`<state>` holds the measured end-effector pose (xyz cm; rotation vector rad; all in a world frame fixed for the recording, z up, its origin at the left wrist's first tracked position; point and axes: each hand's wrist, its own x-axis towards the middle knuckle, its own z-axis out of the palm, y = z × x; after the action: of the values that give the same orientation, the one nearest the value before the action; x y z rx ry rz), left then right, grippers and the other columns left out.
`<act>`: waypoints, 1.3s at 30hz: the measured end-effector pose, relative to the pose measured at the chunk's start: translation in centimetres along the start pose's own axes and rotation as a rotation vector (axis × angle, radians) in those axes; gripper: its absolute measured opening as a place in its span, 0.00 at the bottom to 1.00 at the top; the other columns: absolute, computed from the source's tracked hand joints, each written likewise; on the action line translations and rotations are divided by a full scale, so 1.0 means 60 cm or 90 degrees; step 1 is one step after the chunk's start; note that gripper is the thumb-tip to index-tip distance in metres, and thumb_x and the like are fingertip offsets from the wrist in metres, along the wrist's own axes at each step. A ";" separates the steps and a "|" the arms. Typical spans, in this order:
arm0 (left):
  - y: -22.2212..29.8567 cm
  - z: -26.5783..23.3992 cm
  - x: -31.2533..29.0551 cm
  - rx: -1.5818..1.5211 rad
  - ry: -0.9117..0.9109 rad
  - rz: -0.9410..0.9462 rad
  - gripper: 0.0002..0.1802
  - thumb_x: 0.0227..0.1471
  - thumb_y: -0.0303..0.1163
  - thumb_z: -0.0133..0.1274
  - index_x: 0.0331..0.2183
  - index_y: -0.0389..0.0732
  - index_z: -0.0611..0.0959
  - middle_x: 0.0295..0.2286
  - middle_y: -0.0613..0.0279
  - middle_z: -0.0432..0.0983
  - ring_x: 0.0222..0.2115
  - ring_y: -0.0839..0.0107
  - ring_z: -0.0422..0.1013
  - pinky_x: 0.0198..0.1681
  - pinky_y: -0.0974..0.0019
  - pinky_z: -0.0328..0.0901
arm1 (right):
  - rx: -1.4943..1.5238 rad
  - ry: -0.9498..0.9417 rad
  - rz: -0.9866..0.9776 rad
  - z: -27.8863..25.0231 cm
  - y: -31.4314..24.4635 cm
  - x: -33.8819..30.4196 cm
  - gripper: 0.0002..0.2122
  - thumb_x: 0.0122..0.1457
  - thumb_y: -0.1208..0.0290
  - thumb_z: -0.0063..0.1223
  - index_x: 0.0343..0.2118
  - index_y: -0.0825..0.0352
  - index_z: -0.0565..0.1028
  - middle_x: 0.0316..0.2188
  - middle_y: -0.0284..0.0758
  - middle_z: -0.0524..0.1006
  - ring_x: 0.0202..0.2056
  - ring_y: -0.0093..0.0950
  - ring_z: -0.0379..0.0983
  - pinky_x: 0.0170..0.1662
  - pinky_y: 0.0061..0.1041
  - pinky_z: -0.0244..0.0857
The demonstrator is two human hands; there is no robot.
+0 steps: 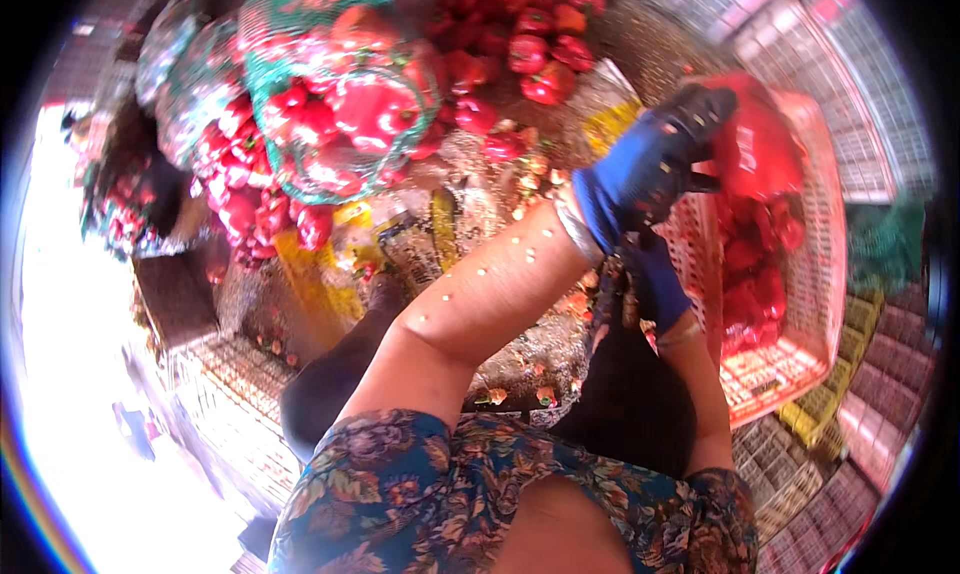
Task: The person sits among crates and bags of red fruit, using a small curved blade to peel and trim individual fruits before placing them into a plastic crate.
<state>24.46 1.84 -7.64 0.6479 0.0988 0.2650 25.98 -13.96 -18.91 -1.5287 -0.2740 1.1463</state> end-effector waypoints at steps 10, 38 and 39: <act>0.240 -0.546 -0.259 0.236 0.866 0.617 0.18 0.43 0.15 0.52 0.41 0.35 0.76 0.33 0.61 0.74 0.30 0.71 0.69 0.33 0.68 0.66 | 0.024 0.054 0.162 0.052 -0.042 0.004 0.17 0.56 0.59 0.56 0.42 0.66 0.72 0.25 0.33 0.76 0.19 0.18 0.69 0.21 0.17 0.62; 0.108 -0.349 -0.275 0.154 0.466 0.301 0.34 0.38 0.24 0.61 0.50 0.34 0.71 0.43 0.56 0.74 0.44 0.61 0.71 0.49 0.58 0.66 | -0.069 -0.071 -0.146 0.162 -0.051 0.078 0.14 0.63 0.58 0.45 0.39 0.65 0.73 0.21 0.32 0.73 0.14 0.22 0.67 0.14 0.27 0.61; 0.094 -0.324 -0.263 0.148 0.437 0.295 0.35 0.38 0.24 0.61 0.51 0.35 0.70 0.44 0.56 0.73 0.45 0.60 0.71 0.50 0.58 0.65 | -0.040 -0.087 -0.128 0.172 -0.070 0.078 0.13 0.63 0.60 0.45 0.40 0.65 0.73 0.21 0.31 0.73 0.17 0.20 0.67 0.16 0.24 0.63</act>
<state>4.74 13.18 -19.53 0.7838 0.6487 0.9288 22.09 -2.82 -16.39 -1.4435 -0.5485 1.0916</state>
